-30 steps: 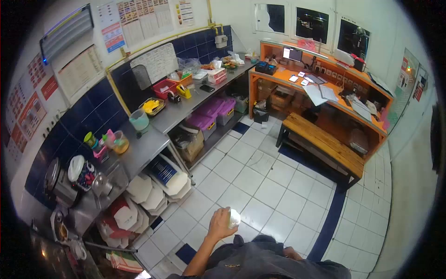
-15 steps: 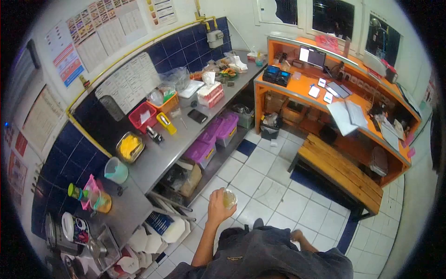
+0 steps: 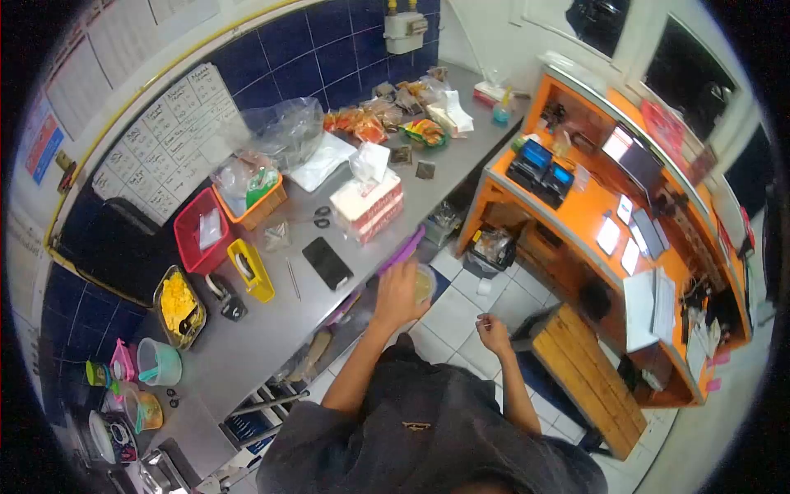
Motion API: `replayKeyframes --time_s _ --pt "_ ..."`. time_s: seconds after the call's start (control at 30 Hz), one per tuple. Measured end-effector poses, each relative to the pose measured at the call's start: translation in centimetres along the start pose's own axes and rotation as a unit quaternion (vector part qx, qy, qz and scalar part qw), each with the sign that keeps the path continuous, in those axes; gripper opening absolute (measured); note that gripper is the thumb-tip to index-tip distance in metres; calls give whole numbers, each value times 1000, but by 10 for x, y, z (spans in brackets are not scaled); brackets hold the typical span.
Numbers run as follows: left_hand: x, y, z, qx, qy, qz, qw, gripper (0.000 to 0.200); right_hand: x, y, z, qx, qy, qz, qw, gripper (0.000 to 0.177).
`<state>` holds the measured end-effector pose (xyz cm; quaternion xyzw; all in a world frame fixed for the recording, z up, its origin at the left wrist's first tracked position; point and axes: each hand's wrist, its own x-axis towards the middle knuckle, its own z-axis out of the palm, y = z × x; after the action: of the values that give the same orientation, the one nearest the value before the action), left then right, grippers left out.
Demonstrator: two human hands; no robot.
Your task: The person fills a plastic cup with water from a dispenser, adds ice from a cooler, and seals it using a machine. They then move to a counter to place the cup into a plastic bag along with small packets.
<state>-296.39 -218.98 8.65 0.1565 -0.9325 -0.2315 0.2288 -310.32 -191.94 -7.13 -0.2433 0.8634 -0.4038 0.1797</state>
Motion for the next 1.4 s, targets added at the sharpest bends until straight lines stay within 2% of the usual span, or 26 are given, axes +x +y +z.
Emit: replayKeyframes --time_s 0.13,0.27,0.3,0.37,0.4,0.43,0.47,0.5,0.53,0.6,0.7,0.77,0.8,0.87,0.9,0.93,0.97,1.0,1.03,1.07,1.1,1.13,1.2,1.23,1.33,1.4 --pt "125 -25 26 51 -22 33 998 84 111 -13 -23 61 10 -31 998 19" --pt "224 -53 53 70 -88 2 994 85 229 -75 -51 63 59 -53 995 17" --pt "239 -57 59 96 -100 -8 990 83 261 -80 -55 58 38 -53 996 17" --pt "262 -69 71 123 -108 -53 985 80 329 -91 -57 -23 -18 -124 992 18" --pt "270 -74 78 137 -97 -50 985 77 353 -118 -57 60 -40 -130 989 21" --pt "281 -79 80 156 -81 -52 983 74 383 -136 -61 52 -81 -146 985 21" --pt "293 -78 73 155 -135 -88 975 72 410 -155 -60 25 -105 -173 979 22" --pt "297 -82 73 163 -123 -134 970 72 435 -179 -55 2 -128 -205 970 23" --pt "298 -84 74 181 -117 -132 968 72 456 -206 -54 20 -190 -191 963 23" --pt "303 -89 76 187 -103 -157 964 72 506 -234 -31 4 -248 -279 928 22" --pt "296 -86 59 146 -70 -207 965 72 544 -302 0 -13 -310 -354 882 24" --pt "294 -71 18 -95 -4 -170 981 67 555 -350 27 -43 -334 -434 836 24" --pt "292 -68 -10 -88 4 -180 980 67 554 -371 42 -34 -324 -479 815 26" --pt "279 -82 -72 -316 91 -238 914 61 537 -422 69 -32 -346 -506 790 26" --pt "259 -107 -91 -219 185 -213 934 51 523 -447 80 -36 -361 -522 772 26" --pt "242 -132 -119 -107 257 -262 924 41 506 -470 87 -26 -371 -552 746 26" --pt "219 -171 -146 24 334 -295 895 32 493 -487 104 -26 -368 -559 742 26" --pt "197 -217 -171 80 420 -324 844 28 481 -502 119 -34 -390 -569 723 26" --pt "161 -275 -194 140 412 -393 810 27 467 -514 134 -43 -409 -578 705 26" --pt "135 -323 -221 134 436 -422 783 29 453 -529 146 -63 -415 -584 695 25" --pt "103 -374 -241 203 449 -392 777 29 440 -542 162 -66 -404 -587 699 25" --pt "79 -421 -258 230 440 -425 757 31 429 -555 178 -76 -412 -601 681 25" --pt "46 -496 -287 238 256 -587 730 56 407 -580 205 -109 -431 -615 652 25" --pt "40 -527 -296 227 262 -584 734 56 398 -595 224 -122 -426 -615 652 25" --pt "19 -593 -314 118 122 -688 706 68 372 -641 290 -148 -420 -645 622 24" --pt "14 -610 -315 97 119 -692 705 63 364 -671 346 -111 -394 -669 620 22"
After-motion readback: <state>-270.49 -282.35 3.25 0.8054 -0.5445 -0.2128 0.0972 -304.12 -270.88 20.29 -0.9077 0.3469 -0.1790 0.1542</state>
